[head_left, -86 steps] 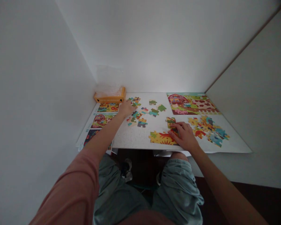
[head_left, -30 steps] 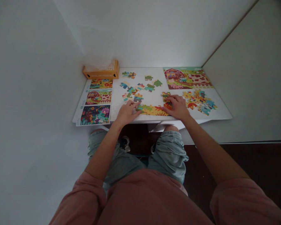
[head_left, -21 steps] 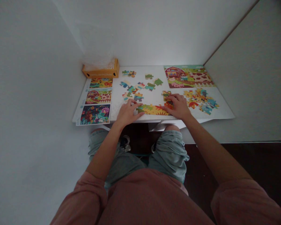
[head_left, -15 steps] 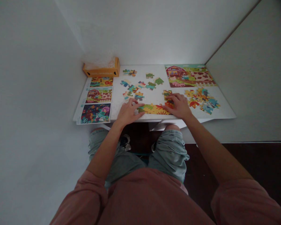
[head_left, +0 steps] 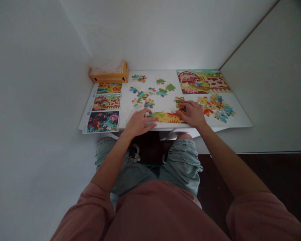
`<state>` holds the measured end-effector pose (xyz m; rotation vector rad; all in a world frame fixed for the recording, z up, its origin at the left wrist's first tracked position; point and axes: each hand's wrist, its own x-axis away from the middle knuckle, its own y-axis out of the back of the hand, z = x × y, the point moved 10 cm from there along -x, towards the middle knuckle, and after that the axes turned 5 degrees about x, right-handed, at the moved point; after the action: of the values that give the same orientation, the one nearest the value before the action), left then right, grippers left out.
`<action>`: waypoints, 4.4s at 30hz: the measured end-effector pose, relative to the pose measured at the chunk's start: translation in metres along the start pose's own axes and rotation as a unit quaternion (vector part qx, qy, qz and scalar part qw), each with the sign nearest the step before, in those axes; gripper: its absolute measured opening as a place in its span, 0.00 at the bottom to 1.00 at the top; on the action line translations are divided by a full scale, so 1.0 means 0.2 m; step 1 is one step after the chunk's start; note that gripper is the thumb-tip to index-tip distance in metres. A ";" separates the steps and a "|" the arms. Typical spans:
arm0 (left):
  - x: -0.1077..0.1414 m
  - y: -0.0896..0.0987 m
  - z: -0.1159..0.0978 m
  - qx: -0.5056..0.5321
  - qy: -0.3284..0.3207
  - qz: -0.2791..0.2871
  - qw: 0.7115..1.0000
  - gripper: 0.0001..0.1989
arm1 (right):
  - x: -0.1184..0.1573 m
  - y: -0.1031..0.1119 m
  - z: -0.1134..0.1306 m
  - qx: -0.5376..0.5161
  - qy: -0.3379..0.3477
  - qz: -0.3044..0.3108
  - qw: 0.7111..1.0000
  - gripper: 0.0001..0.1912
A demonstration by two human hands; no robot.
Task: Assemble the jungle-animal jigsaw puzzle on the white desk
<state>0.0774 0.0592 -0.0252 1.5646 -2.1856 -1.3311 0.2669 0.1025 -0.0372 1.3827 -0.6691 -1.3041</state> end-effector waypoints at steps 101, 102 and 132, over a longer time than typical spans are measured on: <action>0.08 0.25 0.48 0.060 0.163 -0.218 0.960 0.10 | -0.01 -0.02 0.02 0.007 0.013 0.000 1.000 0.16; 0.07 0.25 0.46 0.057 0.159 -0.214 0.962 0.11 | -0.01 -0.03 0.01 0.009 0.013 0.001 1.000 0.17; 0.00 0.11 0.15 -0.154 0.052 -0.007 0.987 0.13 | -0.02 -0.02 0.00 0.030 0.010 0.008 0.999 0.16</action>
<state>0.0449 0.0776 -0.0269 1.4946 -1.8076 -1.4719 0.2639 0.1072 -0.0398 1.4356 -0.7090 -1.2653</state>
